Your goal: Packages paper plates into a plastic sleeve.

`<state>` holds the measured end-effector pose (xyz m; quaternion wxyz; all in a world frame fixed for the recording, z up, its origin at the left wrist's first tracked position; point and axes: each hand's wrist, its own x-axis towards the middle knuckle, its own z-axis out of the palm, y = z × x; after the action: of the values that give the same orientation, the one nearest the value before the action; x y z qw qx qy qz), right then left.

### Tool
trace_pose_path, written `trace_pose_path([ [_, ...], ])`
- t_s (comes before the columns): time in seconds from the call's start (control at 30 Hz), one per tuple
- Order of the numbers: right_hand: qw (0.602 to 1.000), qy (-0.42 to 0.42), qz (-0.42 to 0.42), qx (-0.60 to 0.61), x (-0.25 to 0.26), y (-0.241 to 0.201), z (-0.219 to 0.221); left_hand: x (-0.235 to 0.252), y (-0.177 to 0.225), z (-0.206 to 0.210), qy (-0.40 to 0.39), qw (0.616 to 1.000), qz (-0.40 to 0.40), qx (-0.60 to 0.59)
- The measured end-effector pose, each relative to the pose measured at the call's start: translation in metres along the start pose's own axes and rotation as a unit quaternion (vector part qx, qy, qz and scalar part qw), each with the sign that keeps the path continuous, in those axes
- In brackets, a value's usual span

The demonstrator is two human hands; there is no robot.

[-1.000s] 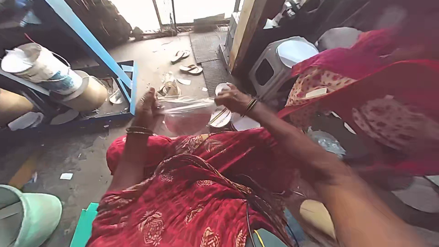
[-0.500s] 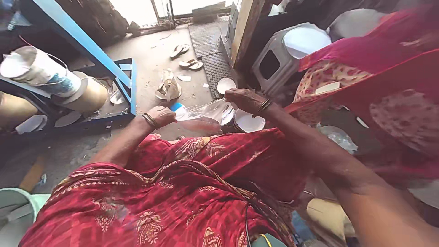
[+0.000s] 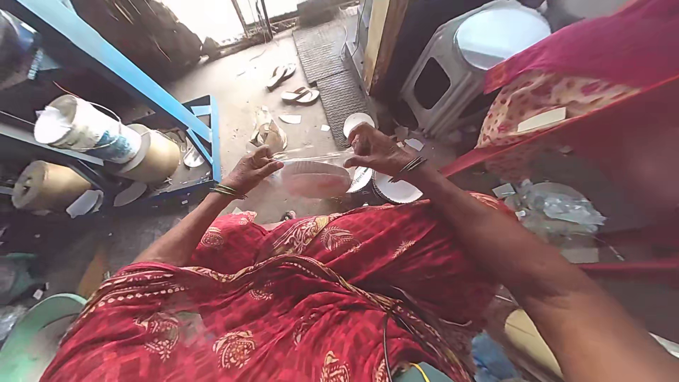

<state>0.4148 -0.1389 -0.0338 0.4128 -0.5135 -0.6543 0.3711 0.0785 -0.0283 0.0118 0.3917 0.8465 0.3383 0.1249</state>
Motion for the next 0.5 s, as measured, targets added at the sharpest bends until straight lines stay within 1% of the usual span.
trace_pose_path([
  [0.03,0.999,0.006,-0.002,-0.052,0.0,0.002,0.002,-0.001,0.001,0.0,0.006,0.999,0.01,0.04],
  [0.07,0.995,0.017,-0.003,-0.099,0.0,0.003,0.004,-0.001,0.001,-0.001,-0.007,0.994,0.013,0.105],
  [0.1,0.99,0.031,-0.01,-0.138,-0.001,0.006,0.005,-0.001,0.001,-0.003,-0.039,0.983,0.003,0.181],
  [0.17,0.977,0.026,-0.03,-0.21,0.0,0.01,0.009,0.0,0.005,-0.001,-0.127,0.941,-0.086,0.301],
  [0.2,0.971,0.002,-0.034,-0.235,0.0,0.011,0.012,0.001,0.0,0.001,-0.163,0.921,-0.129,0.329],
  [0.27,0.958,-0.05,-0.034,-0.279,0.002,0.013,0.02,0.003,-0.007,0.006,-0.23,0.89,-0.185,0.347],
  [0.33,0.939,-0.079,-0.055,-0.331,0.002,0.022,0.025,0.005,-0.011,0.013,-0.308,0.861,-0.198,0.353],
  [0.4,0.924,-0.101,-0.04,-0.368,0.001,0.026,0.026,0.007,-0.002,0.02,-0.379,0.833,-0.204,0.348],
  [0.43,0.919,-0.108,-0.025,-0.379,0.001,0.026,0.026,0.007,0.005,0.022,-0.402,0.825,-0.21,0.339],
  [0.5,0.919,-0.1,-0.023,-0.381,0.0,0.027,0.026,0.006,0.008,0.024,-0.428,0.826,-0.225,0.288],
])
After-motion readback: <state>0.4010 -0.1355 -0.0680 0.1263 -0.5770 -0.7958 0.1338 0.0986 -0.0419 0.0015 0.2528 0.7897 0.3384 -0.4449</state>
